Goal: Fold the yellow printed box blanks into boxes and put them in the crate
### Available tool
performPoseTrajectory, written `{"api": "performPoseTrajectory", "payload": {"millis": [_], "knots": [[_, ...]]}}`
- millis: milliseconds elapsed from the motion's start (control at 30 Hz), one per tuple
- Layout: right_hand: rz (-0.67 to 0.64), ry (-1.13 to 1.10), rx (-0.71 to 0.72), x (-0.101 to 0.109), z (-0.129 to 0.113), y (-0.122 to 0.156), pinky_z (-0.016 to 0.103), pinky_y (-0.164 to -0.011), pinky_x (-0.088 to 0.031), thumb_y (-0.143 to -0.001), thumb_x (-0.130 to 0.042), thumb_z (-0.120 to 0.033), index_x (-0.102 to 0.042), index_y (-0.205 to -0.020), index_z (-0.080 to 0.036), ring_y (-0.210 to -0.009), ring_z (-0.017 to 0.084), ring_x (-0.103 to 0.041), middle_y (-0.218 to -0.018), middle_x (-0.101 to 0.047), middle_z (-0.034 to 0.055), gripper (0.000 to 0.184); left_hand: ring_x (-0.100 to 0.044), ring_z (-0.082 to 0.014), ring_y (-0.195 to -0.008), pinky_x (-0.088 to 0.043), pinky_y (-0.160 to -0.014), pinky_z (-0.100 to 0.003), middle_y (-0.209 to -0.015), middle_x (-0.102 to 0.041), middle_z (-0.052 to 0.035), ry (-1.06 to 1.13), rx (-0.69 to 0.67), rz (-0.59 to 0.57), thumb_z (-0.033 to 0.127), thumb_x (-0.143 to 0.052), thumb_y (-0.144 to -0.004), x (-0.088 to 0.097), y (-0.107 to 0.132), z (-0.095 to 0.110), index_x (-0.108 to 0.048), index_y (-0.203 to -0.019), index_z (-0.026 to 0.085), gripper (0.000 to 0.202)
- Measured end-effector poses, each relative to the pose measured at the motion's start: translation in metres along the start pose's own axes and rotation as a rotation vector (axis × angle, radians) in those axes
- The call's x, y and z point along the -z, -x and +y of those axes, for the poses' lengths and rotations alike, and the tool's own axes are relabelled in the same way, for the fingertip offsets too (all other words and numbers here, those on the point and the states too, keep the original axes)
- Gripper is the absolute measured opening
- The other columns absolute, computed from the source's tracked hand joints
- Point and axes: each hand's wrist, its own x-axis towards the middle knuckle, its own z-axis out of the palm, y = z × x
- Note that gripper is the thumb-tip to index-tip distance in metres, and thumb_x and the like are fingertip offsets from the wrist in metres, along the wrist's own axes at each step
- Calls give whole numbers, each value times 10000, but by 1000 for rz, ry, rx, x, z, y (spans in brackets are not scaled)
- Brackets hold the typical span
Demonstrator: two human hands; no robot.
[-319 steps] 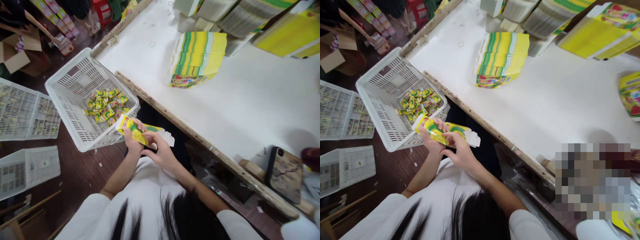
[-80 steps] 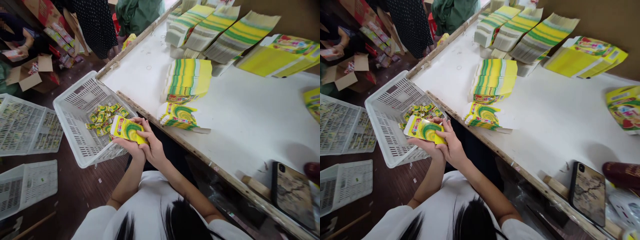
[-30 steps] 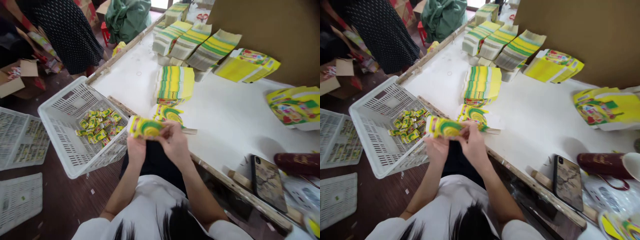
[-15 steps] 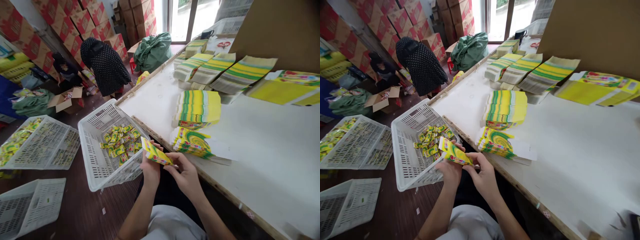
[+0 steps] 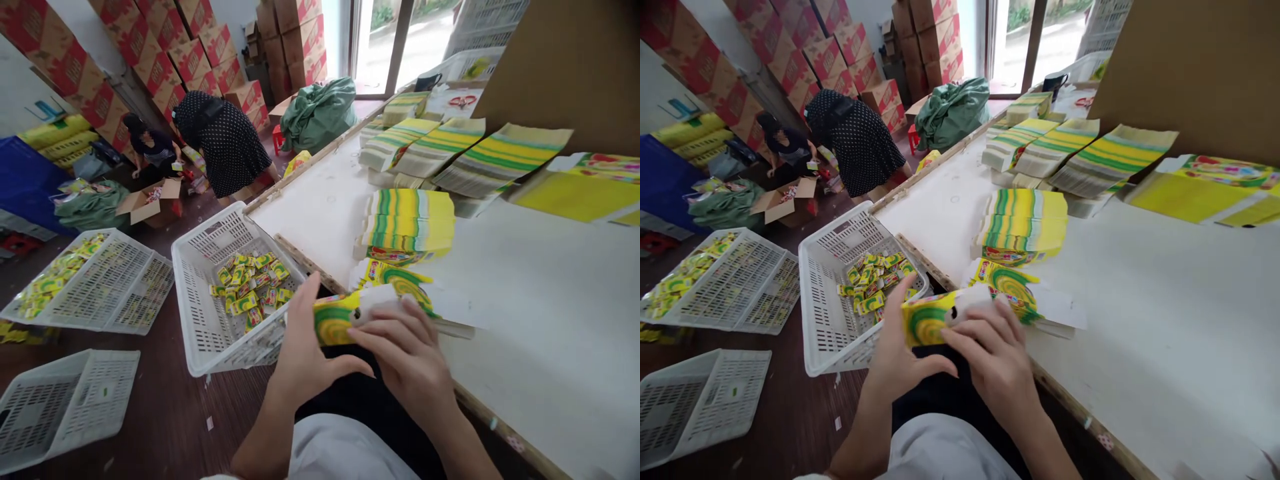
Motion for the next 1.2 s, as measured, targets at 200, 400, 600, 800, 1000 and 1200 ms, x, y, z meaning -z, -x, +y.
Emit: {"api": "performPoseTrajectory", "payload": {"millis": [200, 400, 600, 800, 1000, 1200], "knots": [[277, -230, -317, -8, -13, 5, 573, -1241, -312, -861, -731, -223, -475, -1486, -384, -1439, 296, -458, -1433, -585, 53, 695, -668, -257, -961, -549, -859, -393, -1084, -698, -78, -131, 236, -288, 373, -848, -713, -15, 1, -13, -580, -1220, 215, 594], [125, -454, -610, -20, -23, 7, 454, -1137, -490, -1023, -480, -330, -585, -1412, -255, -1333, 269, -601, -1382, -666, 111, 410, -661, -264, -1093, -541, -946, -401, -1291, -639, -108, -109, 49, -261, 351, -830, -743, -29, 7, -13, -414, -1414, 252, 796], [75, -792, -842, -33, -5, 9, 432, -1016, -582, -981, -580, -442, -706, -1272, -220, -1170, 288, -710, -1266, -742, 111, 387, -669, -245, -1033, -559, -886, -372, -1234, -638, -93, -124, -21, -231, 298, -789, -771, -32, 8, -25, -415, -1429, 273, 757], [-75, -745, -700, -29, -2, 7, 460, -1166, -453, -998, -555, -405, -575, -1447, -271, -1349, 261, -595, -1413, -655, 91, 469, -672, -263, -1055, -554, -882, -376, -1179, -656, -66, -133, 37, -348, 180, -762, -668, -33, 5, -33, -516, -1263, 268, 650], [-137, -461, -428, -27, -10, 10, 405, -1167, -457, -928, -597, -164, -554, -1453, -367, -1408, 233, -533, -1564, -502, 33, 564, -667, -273, -1101, -553, -932, -421, -1347, -575, -149, -83, 50, -300, 217, -748, -728, -34, 7, -37, -383, -1407, 244, 771], [172, -440, -639, -24, -1, 9, 464, -1133, -495, -939, -636, -213, -611, -1398, -340, -1319, 235, -622, -1428, -645, 53, 477, -516, -354, -1356, -372, -1178, -552, -1417, -556, -144, 113, 200, 193, 317, -953, -559, -37, 8, -29, -519, -1346, 251, 902]]}}
